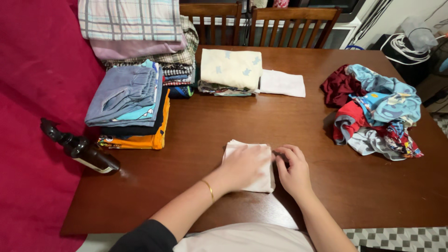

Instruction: The person folds a white cloth and a red sleeveless shirt on a wooden table. The person smooths the items, folds them into compact rectangles, and places them on a growing stack of folded clothes.

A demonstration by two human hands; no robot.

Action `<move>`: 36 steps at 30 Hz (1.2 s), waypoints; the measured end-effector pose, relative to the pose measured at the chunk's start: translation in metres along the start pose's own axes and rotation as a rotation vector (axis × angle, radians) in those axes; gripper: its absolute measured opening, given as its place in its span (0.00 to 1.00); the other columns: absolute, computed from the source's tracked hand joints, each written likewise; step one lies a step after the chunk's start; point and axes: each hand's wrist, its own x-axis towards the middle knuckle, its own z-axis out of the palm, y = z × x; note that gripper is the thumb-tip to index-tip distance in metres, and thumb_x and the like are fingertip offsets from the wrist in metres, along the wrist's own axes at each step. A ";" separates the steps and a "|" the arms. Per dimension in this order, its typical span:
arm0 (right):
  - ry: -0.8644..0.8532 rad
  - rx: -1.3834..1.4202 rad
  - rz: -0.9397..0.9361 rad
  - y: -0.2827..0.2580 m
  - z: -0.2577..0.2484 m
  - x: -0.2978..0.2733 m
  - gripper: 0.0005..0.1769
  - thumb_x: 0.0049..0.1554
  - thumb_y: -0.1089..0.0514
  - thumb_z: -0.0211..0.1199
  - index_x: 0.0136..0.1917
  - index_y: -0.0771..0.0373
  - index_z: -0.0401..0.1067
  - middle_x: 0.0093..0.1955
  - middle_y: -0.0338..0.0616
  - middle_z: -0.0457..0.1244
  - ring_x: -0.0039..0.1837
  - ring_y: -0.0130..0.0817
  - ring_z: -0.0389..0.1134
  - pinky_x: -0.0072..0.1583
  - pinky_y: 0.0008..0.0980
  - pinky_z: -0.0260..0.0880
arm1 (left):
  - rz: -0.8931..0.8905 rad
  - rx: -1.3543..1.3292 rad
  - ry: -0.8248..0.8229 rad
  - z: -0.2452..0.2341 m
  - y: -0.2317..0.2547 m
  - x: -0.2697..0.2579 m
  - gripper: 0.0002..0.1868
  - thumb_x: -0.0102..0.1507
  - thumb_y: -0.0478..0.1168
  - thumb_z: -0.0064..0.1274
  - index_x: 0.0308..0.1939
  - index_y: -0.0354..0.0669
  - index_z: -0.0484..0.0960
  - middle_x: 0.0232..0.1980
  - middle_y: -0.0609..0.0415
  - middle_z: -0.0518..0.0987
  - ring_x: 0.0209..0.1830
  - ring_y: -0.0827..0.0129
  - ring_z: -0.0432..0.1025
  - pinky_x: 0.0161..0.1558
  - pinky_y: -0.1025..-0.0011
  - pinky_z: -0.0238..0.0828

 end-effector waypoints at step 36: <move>-0.471 0.887 0.499 -0.007 -0.014 0.017 0.21 0.55 0.63 0.66 0.62 0.70 0.75 0.52 0.46 0.73 0.50 0.29 0.74 0.53 0.31 0.74 | -0.072 -0.554 -0.179 -0.087 -0.055 0.038 0.25 0.52 0.46 0.68 0.51 0.41 0.83 0.47 0.50 0.86 0.45 0.64 0.81 0.47 0.69 0.77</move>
